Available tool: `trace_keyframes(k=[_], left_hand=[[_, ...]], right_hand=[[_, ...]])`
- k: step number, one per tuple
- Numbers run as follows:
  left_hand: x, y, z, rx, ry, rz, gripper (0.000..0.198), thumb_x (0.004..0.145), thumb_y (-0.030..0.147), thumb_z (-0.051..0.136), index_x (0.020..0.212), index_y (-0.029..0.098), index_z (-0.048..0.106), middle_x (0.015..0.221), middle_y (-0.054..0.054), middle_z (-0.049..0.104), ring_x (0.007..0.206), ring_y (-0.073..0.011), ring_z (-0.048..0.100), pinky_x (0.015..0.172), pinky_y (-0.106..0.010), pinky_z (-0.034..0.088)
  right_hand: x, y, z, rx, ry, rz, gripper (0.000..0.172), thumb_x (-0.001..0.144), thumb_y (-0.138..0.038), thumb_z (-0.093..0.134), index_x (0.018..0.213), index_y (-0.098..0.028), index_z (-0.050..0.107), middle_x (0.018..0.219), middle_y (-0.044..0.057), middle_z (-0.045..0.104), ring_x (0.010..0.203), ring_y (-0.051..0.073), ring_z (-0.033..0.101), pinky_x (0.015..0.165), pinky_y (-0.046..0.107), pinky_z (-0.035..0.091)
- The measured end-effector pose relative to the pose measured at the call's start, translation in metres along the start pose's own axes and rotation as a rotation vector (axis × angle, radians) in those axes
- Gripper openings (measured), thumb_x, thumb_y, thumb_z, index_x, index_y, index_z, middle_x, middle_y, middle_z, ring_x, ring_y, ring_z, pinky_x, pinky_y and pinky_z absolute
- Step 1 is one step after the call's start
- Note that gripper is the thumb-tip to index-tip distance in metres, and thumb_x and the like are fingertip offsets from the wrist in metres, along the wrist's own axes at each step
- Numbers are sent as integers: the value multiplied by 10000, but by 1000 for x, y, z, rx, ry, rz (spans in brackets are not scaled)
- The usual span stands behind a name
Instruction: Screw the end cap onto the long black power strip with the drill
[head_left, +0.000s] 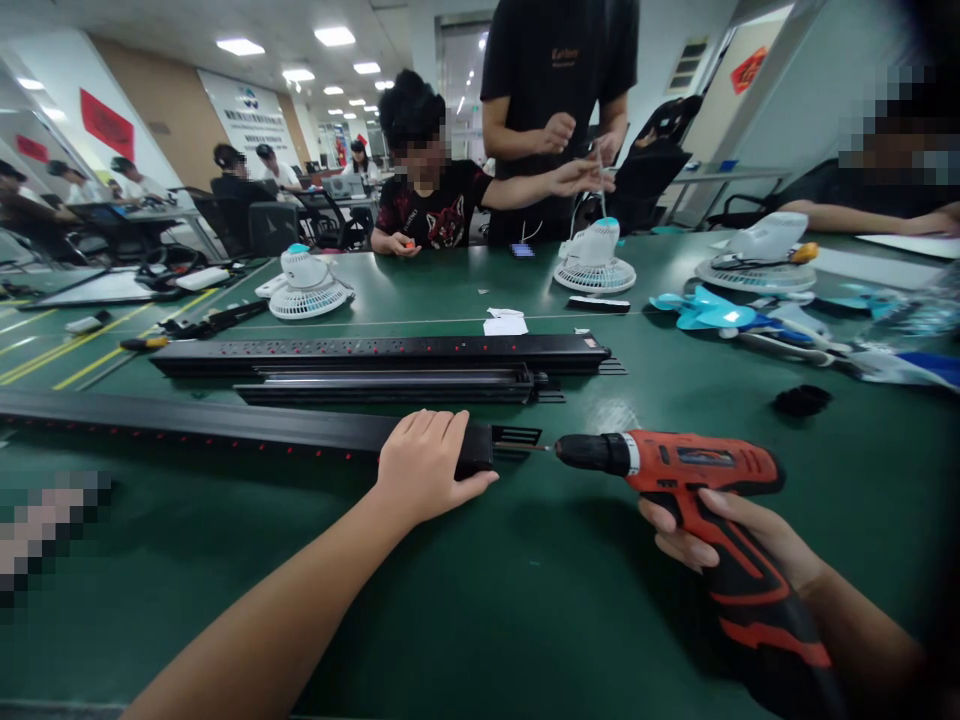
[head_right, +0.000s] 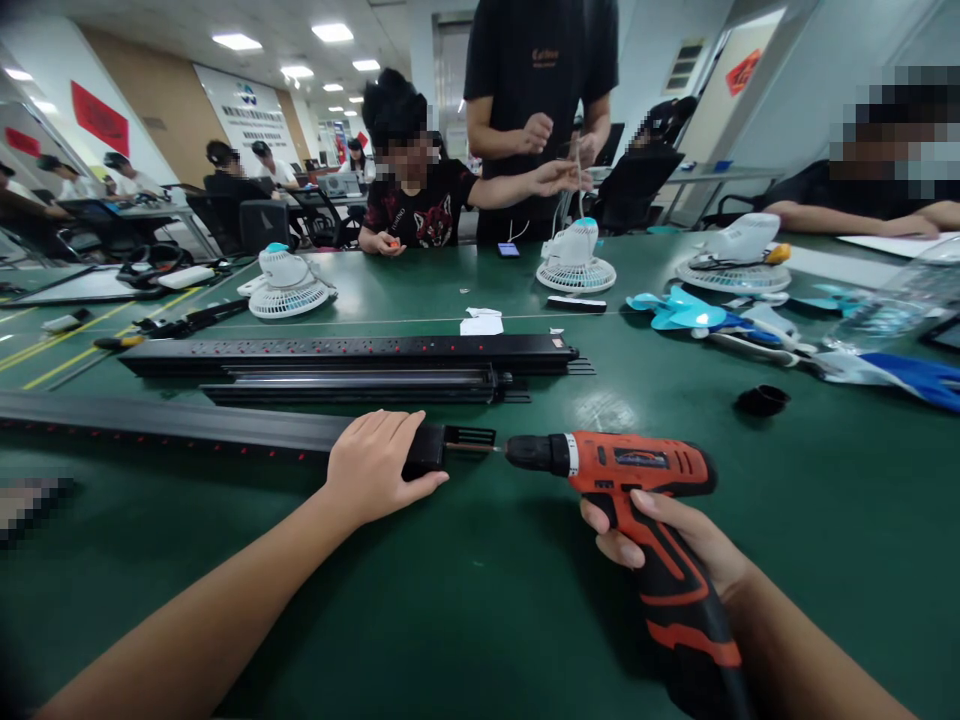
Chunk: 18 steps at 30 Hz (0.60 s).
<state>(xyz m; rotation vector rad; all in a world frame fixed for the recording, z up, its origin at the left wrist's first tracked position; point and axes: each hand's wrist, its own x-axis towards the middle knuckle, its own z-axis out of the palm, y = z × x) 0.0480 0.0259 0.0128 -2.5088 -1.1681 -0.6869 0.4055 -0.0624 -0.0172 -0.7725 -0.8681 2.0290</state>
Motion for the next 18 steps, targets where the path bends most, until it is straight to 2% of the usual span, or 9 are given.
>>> trace_keyframes(k=[5, 10, 18], left_hand=[[0, 0, 0, -6, 3, 5, 645, 843, 652, 545, 1215, 131, 620, 1078, -147, 689, 1012, -319, 641, 928, -479, 481], [1, 0, -1, -14, -9, 1, 640, 840, 649, 556, 1194, 120, 621, 1075, -144, 688, 1009, -320, 638, 924, -478, 482], [0, -1, -3, -9, -44, 5, 655, 847, 667, 549, 1212, 125, 605, 1092, -145, 684, 1037, -323, 635, 949, -472, 467]], right_hand=[[1, -1, 3, -8, 27, 3, 384, 841, -491, 643, 897, -119, 720, 645, 36, 537, 508, 102, 397, 500, 206, 413], [1, 0, 2, -37, 10, 24, 421, 853, -532, 608, 890, -121, 692, 574, 11, 489, 502, 108, 379, 491, 206, 401], [2, -1, -4, -26, -1, 17, 416, 871, -511, 591, 888, -106, 684, 588, 15, 491, 519, 115, 408, 514, 226, 412]])
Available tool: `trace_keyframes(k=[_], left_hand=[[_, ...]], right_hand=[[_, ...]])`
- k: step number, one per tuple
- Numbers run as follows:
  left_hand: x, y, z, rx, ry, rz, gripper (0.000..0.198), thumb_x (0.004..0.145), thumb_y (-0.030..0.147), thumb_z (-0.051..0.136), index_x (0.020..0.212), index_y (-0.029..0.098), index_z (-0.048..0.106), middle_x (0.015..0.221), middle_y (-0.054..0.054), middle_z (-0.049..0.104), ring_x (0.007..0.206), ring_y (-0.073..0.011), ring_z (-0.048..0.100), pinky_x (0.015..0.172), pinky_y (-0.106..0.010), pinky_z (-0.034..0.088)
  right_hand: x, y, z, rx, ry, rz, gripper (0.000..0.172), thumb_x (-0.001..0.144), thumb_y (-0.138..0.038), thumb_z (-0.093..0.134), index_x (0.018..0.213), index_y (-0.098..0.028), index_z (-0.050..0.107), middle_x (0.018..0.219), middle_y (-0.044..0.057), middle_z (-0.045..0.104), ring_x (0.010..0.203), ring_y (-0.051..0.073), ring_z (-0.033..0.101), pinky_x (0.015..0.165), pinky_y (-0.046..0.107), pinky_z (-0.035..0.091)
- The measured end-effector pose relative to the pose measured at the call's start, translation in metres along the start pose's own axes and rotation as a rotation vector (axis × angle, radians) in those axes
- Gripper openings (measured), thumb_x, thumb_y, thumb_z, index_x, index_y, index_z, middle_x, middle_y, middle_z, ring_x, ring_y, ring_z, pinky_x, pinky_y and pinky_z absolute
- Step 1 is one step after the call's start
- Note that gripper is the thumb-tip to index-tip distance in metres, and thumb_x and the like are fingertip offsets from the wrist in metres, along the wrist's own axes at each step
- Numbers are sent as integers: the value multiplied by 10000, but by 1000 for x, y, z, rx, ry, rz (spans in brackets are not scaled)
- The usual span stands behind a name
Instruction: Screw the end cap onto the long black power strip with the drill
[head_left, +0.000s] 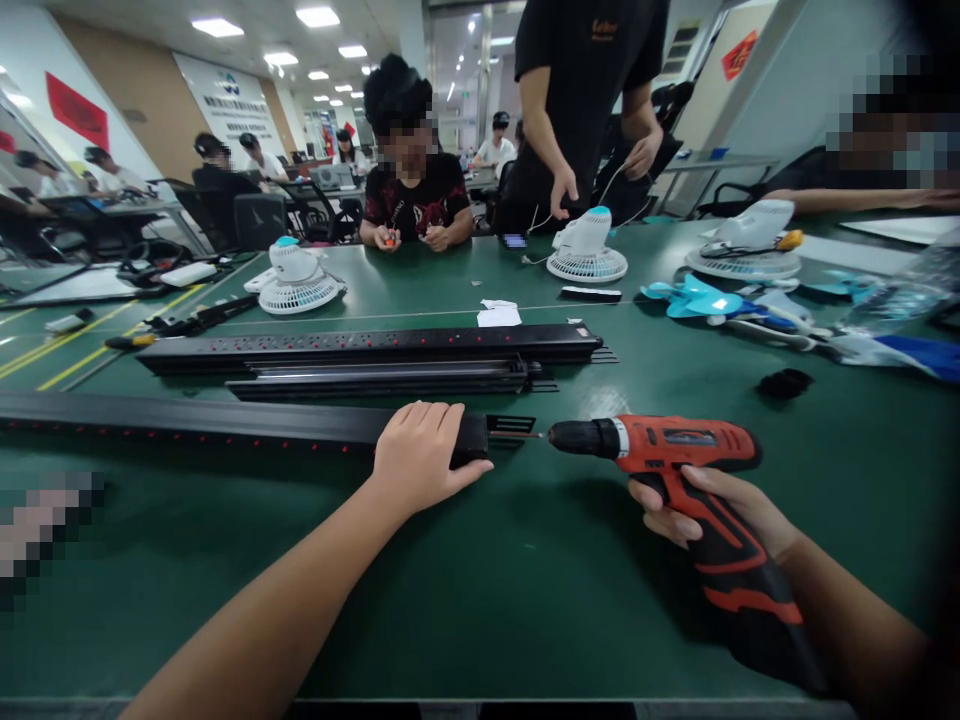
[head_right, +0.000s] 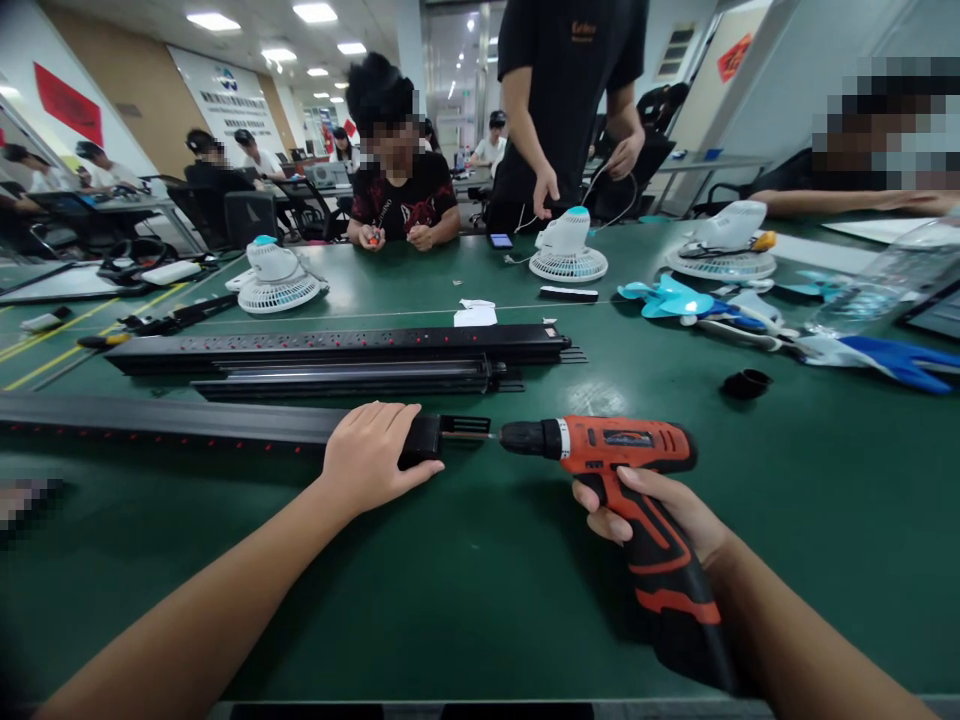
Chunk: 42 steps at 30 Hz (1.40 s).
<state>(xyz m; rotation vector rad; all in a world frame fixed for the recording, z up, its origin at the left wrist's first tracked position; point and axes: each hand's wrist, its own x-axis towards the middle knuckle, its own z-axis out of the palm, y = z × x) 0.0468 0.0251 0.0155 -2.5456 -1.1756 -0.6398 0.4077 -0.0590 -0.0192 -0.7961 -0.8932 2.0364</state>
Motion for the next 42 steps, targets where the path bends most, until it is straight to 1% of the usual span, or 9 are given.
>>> trace_keyframes(k=[4, 8, 12, 15, 19, 22, 32, 38, 42], left_hand=[[0, -2, -4, 3, -36, 29, 672, 845, 643, 581, 1264, 118, 573, 1133, -156, 673, 1066, -328, 628, 977, -483, 458], [0, -4, -8, 11, -97, 58, 710, 842, 580, 635, 1344, 93, 513, 1244, -175, 634, 1162, -327, 593, 1053, -467, 416], [0, -5, -13, 33, -152, 55, 709, 856, 570, 637, 1384, 124, 479, 1331, -152, 602, 1241, -309, 550, 1097, -453, 374], [2, -6, -17, 51, -174, 44, 656, 854, 597, 626, 1337, 166, 517, 1276, -127, 633, 1202, -308, 567, 1091, -479, 349], [4, -7, -18, 62, -226, 29, 658, 835, 665, 596, 1288, 192, 540, 1150, -119, 655, 1063, -307, 600, 951, -451, 411], [5, -9, -16, 64, -231, 19, 699, 832, 723, 538, 1278, 185, 540, 1122, -123, 645, 1018, -310, 594, 899, -444, 410], [4, -7, -14, 89, -207, 20, 671, 860, 710, 504, 1264, 176, 545, 1089, -117, 648, 988, -303, 591, 884, -437, 399], [5, -7, -15, 79, -219, 18, 683, 855, 713, 509, 1265, 167, 548, 1084, -117, 646, 984, -308, 594, 875, -446, 408], [5, -8, -12, 53, -203, 11, 679, 851, 707, 521, 1261, 167, 552, 1071, -116, 648, 988, -307, 596, 891, -453, 417]], right_hand=[[0, -1, 1, 14, -26, -5, 392, 883, -482, 591, 913, -104, 689, 639, 28, 531, 526, 109, 427, 516, 226, 438], [1, -4, 8, 73, -16, -32, 313, 885, -412, 617, 945, -115, 698, 738, 55, 598, 536, 104, 483, 512, 214, 450], [4, -4, 8, 96, -50, -59, 280, 886, -377, 621, 1029, -147, 690, 792, 64, 633, 535, 105, 512, 521, 222, 476], [5, -3, 6, 101, -70, -52, 289, 903, -379, 600, 1026, -135, 695, 725, 55, 614, 547, 116, 522, 542, 226, 486], [4, -3, 4, 111, -88, -38, 311, 907, -394, 595, 1000, -118, 704, 697, 50, 597, 548, 111, 502, 528, 211, 475], [4, -2, 2, 100, -99, -33, 336, 916, -405, 581, 984, -101, 708, 678, 46, 584, 553, 110, 499, 536, 208, 477], [3, -3, 7, 97, -60, -58, 282, 901, -379, 606, 1022, -139, 691, 665, 38, 590, 537, 131, 507, 524, 239, 468], [3, -4, 8, 98, -87, -49, 304, 908, -382, 598, 998, -114, 711, 629, 38, 578, 537, 132, 498, 513, 224, 472], [3, -3, 7, 92, -65, -55, 309, 909, -379, 597, 1010, -113, 719, 632, 45, 586, 542, 136, 504, 510, 226, 470]])
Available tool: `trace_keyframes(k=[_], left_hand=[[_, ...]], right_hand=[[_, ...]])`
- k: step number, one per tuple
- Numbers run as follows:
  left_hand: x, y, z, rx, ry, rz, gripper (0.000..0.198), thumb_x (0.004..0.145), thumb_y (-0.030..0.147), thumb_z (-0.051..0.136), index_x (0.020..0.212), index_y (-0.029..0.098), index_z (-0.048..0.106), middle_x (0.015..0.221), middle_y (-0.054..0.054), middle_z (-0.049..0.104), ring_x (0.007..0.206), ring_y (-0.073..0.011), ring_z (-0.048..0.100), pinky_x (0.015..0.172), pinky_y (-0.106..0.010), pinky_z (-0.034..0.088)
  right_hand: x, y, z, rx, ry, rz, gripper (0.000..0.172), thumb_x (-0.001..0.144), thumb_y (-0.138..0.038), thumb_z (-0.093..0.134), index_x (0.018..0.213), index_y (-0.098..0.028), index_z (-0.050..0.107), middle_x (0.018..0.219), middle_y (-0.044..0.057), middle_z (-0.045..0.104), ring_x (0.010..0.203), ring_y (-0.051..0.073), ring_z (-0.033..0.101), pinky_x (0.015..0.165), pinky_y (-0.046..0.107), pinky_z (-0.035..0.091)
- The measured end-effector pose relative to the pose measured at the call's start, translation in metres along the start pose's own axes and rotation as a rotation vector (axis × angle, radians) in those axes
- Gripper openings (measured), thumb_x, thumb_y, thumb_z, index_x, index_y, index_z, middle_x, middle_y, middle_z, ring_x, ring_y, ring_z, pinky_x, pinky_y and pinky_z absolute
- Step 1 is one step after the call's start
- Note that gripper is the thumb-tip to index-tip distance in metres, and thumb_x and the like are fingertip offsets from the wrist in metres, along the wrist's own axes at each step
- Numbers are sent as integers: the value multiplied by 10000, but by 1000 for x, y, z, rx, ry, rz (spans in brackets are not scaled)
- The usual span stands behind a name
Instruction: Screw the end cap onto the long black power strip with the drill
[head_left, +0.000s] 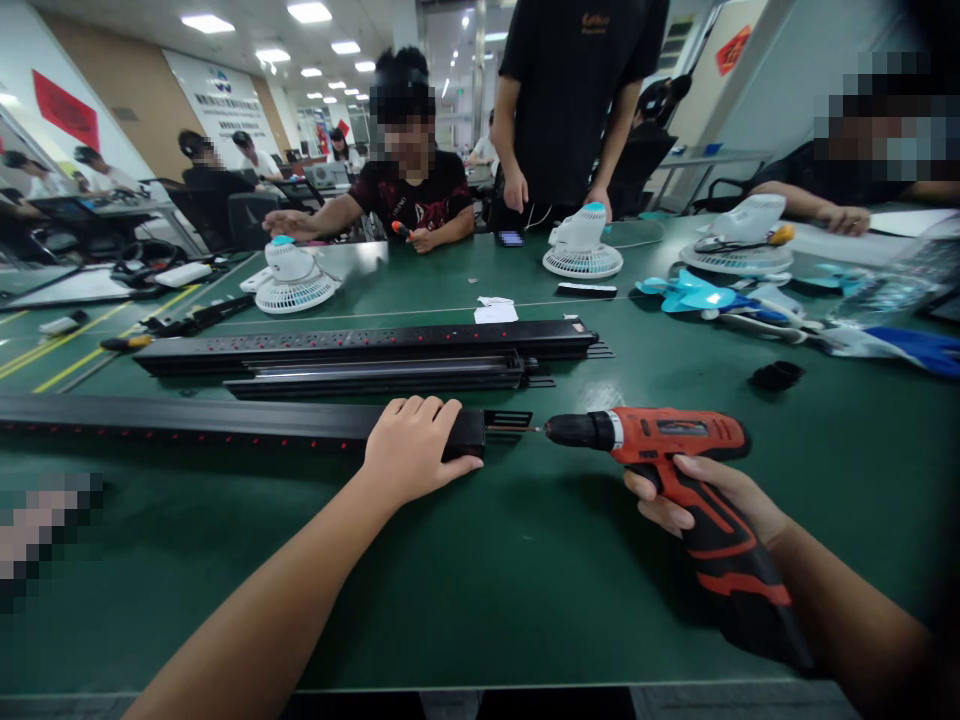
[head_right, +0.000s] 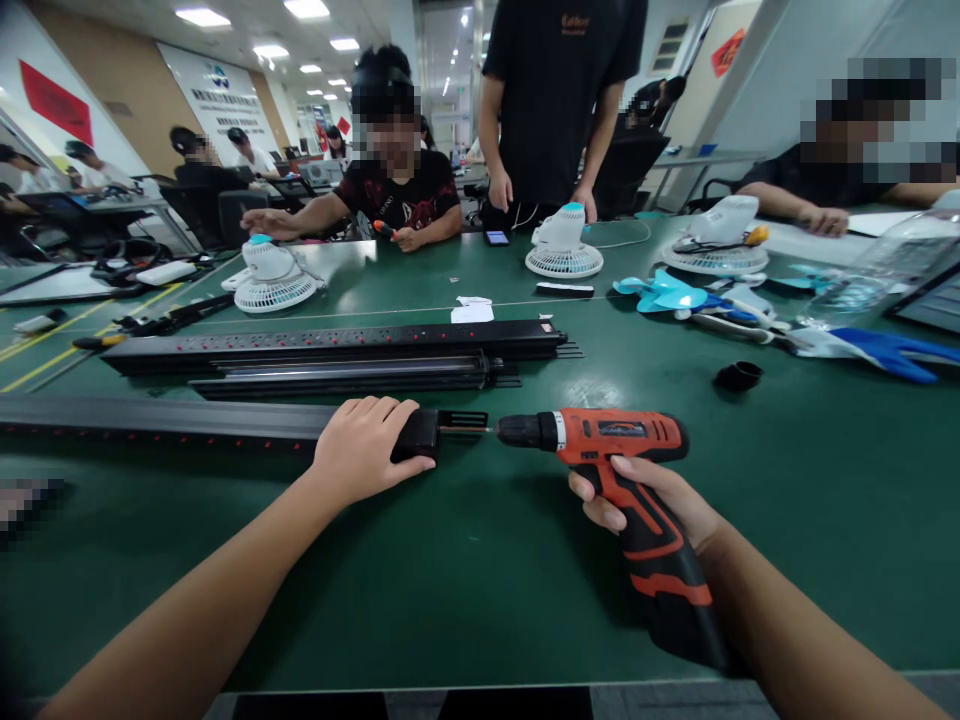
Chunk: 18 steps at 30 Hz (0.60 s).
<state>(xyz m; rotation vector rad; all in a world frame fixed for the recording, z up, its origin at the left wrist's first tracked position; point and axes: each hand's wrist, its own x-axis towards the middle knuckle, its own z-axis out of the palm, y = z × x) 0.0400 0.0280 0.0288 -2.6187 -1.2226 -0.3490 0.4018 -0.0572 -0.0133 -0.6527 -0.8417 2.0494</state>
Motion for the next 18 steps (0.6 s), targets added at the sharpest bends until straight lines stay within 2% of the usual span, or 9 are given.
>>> trace_keyframes(k=[5, 11, 14, 18], left_hand=[[0, -1, 4, -55, 30, -4, 672, 843, 706, 533, 1240, 165, 556, 1083, -122, 648, 1032, -301, 594, 930, -442, 431], [0, -2, 4, -65, 17, -14, 665, 815, 713, 578, 1216, 183, 563, 1112, -101, 662, 1030, -292, 609, 944, -435, 433], [0, -1, 3, -76, 17, -17, 646, 810, 703, 596, 1214, 201, 561, 1133, -93, 666, 1052, -289, 609, 956, -431, 424], [1, 0, 2, -50, 13, -13, 640, 829, 696, 569, 1212, 183, 561, 1092, -105, 664, 1007, -291, 612, 924, -436, 430]], right_hand=[[0, 0, 0, 16, 10, 19, 309, 893, -394, 612, 1026, -133, 713, 661, 51, 585, 577, 135, 511, 500, 208, 440], [-1, 4, -6, -16, 56, 17, 348, 874, -443, 610, 917, -111, 703, 728, 57, 559, 580, 116, 459, 507, 224, 401], [-2, 5, -9, -23, 64, 17, 344, 877, -441, 600, 926, -114, 695, 757, 61, 559, 585, 116, 449, 522, 236, 394], [-3, 5, -9, -29, 46, 22, 350, 888, -438, 578, 924, -109, 693, 713, 53, 545, 586, 126, 431, 537, 247, 387]])
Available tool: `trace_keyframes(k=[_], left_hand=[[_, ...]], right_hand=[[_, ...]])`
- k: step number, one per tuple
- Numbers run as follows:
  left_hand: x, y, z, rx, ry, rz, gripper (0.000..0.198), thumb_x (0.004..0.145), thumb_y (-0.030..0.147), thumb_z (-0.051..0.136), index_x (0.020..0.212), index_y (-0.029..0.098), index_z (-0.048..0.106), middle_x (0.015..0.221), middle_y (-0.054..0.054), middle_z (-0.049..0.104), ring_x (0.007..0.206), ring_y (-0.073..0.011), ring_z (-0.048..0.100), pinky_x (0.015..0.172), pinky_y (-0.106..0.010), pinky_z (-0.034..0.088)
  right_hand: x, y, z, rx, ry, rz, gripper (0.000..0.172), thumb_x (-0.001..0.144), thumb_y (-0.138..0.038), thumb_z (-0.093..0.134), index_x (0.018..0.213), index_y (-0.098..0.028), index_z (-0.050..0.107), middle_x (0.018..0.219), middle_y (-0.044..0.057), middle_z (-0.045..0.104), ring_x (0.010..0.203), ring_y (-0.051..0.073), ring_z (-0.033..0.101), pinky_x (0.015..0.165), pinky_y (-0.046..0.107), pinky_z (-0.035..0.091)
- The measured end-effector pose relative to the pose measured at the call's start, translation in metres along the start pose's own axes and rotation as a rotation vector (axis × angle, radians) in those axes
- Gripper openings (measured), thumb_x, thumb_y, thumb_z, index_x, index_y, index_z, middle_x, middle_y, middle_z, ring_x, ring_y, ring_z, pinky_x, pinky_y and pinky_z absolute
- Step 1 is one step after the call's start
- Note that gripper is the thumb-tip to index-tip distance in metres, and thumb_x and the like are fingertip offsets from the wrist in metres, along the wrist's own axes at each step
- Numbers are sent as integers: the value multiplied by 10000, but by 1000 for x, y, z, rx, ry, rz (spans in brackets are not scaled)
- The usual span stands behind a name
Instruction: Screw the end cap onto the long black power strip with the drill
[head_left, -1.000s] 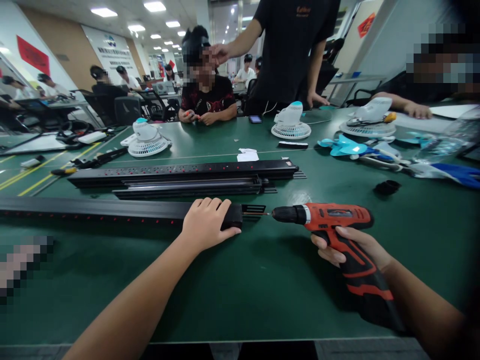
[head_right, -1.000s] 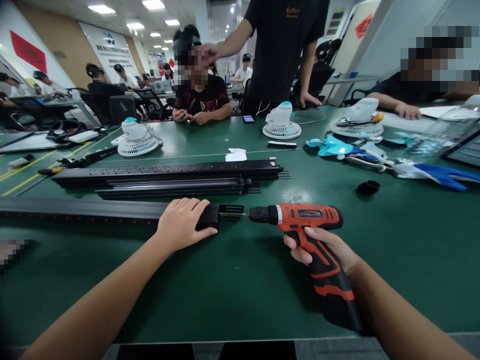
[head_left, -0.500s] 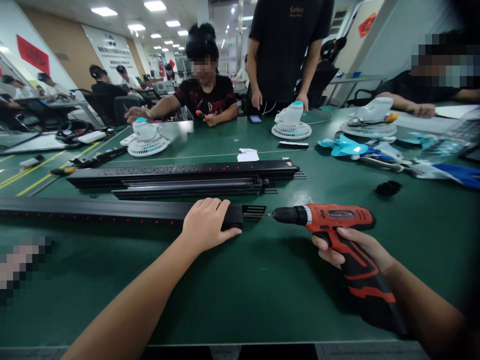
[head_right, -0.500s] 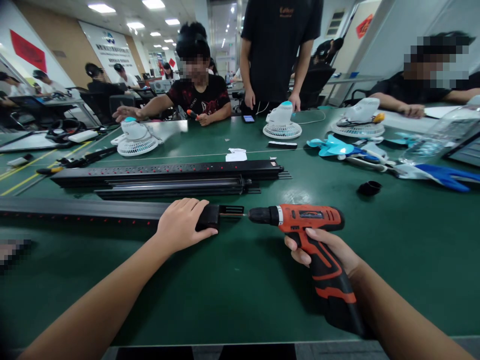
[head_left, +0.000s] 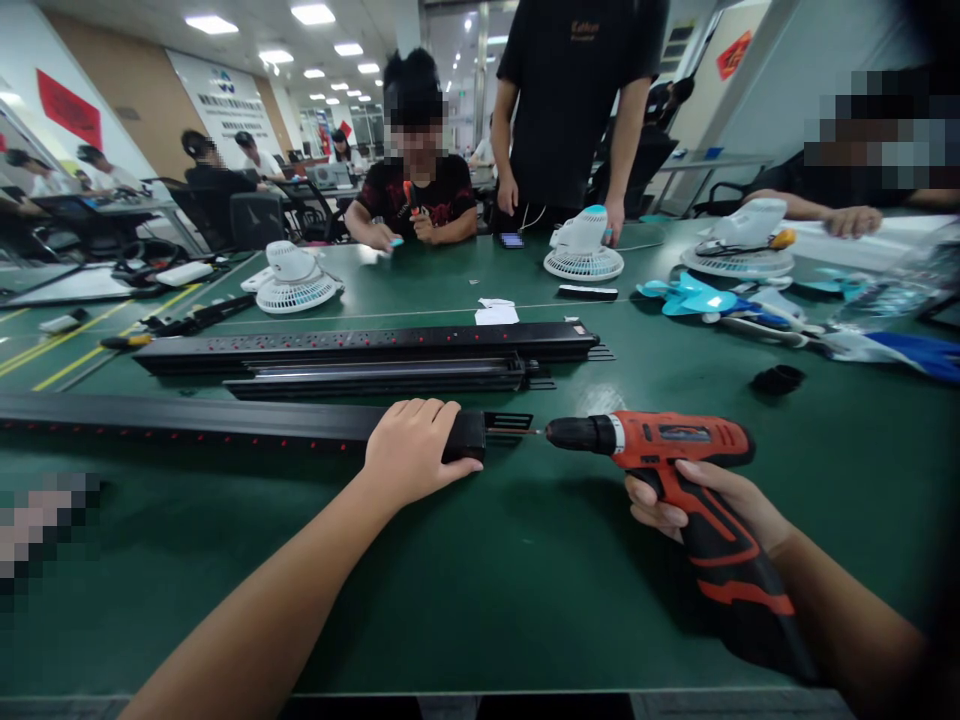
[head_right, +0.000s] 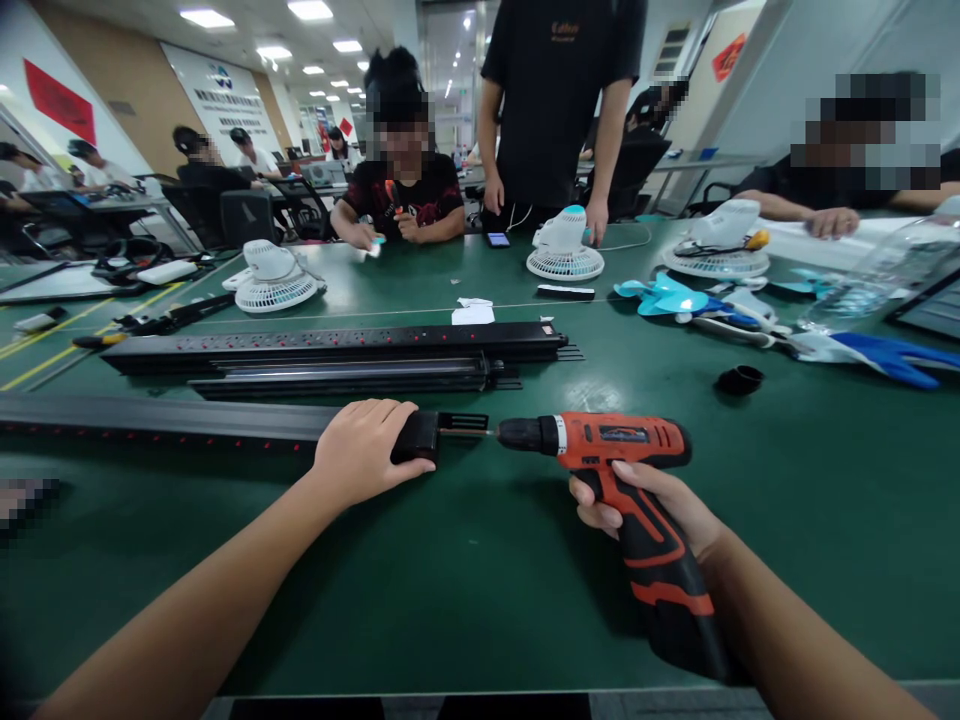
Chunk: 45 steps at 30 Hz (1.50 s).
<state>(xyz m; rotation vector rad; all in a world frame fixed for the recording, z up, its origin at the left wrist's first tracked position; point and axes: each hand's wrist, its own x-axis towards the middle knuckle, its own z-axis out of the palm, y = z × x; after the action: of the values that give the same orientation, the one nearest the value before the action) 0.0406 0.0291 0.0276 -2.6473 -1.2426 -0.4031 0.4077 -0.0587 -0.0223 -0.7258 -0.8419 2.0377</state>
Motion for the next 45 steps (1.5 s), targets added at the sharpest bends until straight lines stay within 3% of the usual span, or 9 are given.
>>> trace_keyframes(k=[5, 19, 45], left_hand=[[1, 0, -1, 21, -3, 12, 634, 838, 696, 552, 1207, 180, 566, 1073, -110, 659, 993, -292, 609, 908, -439, 437], [1, 1, -1, 44, -13, 12, 640, 841, 702, 544, 1185, 163, 565, 1052, -108, 654, 967, -289, 604, 895, -434, 433], [1, 1, -2, 36, -21, 4, 644, 852, 716, 496, 1182, 167, 571, 1047, -120, 652, 962, -292, 597, 877, -435, 424]], right_hand=[[0, -2, 6, -10, -12, 27, 389, 874, -476, 595, 903, -103, 703, 632, 29, 502, 565, 136, 398, 550, 273, 386], [3, -2, 6, -5, -37, 11, 387, 894, -461, 565, 907, -96, 693, 648, 37, 504, 584, 134, 422, 533, 236, 418], [2, 0, 2, 2, 38, 11, 317, 872, -452, 581, 905, -146, 657, 741, 42, 528, 558, 113, 407, 538, 254, 390]])
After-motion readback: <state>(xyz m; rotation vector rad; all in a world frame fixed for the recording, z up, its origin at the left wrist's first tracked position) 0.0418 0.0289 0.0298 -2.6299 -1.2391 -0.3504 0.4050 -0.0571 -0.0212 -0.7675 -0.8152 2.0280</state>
